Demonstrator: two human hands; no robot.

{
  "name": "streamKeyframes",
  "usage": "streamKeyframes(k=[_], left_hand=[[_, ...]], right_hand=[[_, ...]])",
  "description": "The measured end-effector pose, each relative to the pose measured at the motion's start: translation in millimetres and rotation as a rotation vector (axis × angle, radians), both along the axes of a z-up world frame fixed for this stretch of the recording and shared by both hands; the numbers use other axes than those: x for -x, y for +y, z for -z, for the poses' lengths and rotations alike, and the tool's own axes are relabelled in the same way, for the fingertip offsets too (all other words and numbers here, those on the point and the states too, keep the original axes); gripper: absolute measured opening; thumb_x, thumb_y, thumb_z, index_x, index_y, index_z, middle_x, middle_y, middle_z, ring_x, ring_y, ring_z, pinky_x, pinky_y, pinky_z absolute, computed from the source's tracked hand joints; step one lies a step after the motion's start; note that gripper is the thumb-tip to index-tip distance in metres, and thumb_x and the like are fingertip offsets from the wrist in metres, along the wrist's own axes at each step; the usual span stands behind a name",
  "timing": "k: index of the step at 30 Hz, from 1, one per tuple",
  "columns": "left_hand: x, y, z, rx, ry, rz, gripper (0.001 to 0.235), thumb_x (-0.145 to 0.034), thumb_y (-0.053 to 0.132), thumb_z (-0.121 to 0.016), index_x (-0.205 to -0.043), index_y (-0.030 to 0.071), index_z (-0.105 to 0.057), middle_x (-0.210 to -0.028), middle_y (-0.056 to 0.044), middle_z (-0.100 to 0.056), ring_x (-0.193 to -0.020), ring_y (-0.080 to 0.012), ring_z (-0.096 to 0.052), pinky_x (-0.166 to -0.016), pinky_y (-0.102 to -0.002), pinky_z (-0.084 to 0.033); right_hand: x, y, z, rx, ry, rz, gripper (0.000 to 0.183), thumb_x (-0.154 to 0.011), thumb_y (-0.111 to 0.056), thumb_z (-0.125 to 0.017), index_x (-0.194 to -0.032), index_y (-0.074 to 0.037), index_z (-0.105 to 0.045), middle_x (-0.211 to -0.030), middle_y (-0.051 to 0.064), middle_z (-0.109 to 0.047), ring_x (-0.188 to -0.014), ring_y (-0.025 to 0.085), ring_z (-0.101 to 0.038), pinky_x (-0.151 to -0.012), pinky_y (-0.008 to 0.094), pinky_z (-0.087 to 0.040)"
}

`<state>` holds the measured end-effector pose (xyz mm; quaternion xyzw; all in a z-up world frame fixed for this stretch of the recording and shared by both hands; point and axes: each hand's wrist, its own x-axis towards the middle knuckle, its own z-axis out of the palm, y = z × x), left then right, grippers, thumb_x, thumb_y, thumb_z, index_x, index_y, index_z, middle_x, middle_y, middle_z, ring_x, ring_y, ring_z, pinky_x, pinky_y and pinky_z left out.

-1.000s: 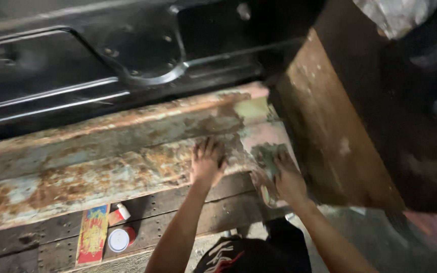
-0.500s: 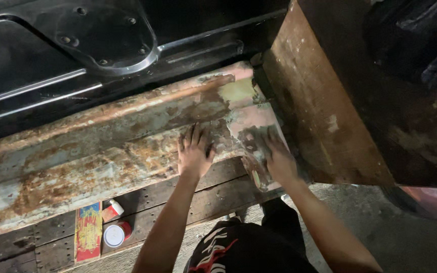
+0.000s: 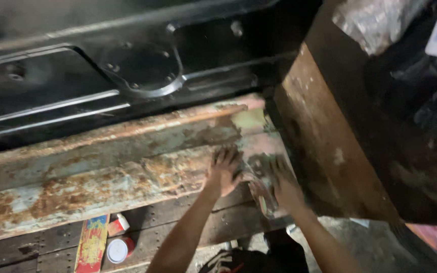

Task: The person sands a rusted metal car part with a sanding block, moving the block back and forth across the surface to remove rust and old paint. The person holds the part steady with the left hand while sanding with the right hand.

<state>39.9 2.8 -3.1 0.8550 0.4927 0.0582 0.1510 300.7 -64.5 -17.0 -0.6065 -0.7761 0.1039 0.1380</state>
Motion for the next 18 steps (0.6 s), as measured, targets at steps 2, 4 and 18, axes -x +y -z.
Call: streamKeyframes(k=[2,4,18], left_hand=[[1.0,-1.0,-2.9,-0.015,-0.015,0.007,0.077,-0.092,0.048,-0.058,-0.159,0.02,-0.034,-0.168,-0.012,-0.024,-0.153,-0.0381,-0.021,-0.122,-0.061,-0.014],[1.0,0.6,-5.1,-0.02,-0.027,0.002,0.077,-0.092,0.048,-0.058,-0.159,0.019,-0.033,-0.168,-0.013,-0.024,-0.154,-0.0373,-0.02,-0.122,-0.062,-0.013],[3.3,-0.3,-2.0,-0.032,-0.074,0.01,0.072,-0.095,0.049,-0.055,-0.157,0.018,-0.035,-0.167,-0.013,-0.025,-0.154,-0.0368,-0.017,-0.123,-0.06,-0.009]], right_hand=[[5.9,-31.1,3.0,0.026,0.156,-0.024,0.074,-0.079,-0.015,-0.07,-0.146,0.001,-0.042,-0.156,0.028,-0.033,-0.145,0.045,-0.03,-0.119,0.049,-0.028],[4.8,-55.2,2.8,0.076,0.128,0.034,0.079,-0.073,-0.008,-0.066,-0.148,-0.003,-0.044,-0.16,0.023,-0.035,-0.149,0.042,-0.03,-0.119,0.048,-0.03],[12.7,-49.8,4.4,0.078,0.028,0.09,0.069,-0.088,-0.02,-0.061,-0.152,-0.006,-0.041,-0.163,0.019,-0.03,-0.149,0.039,-0.028,-0.117,0.044,-0.028]])
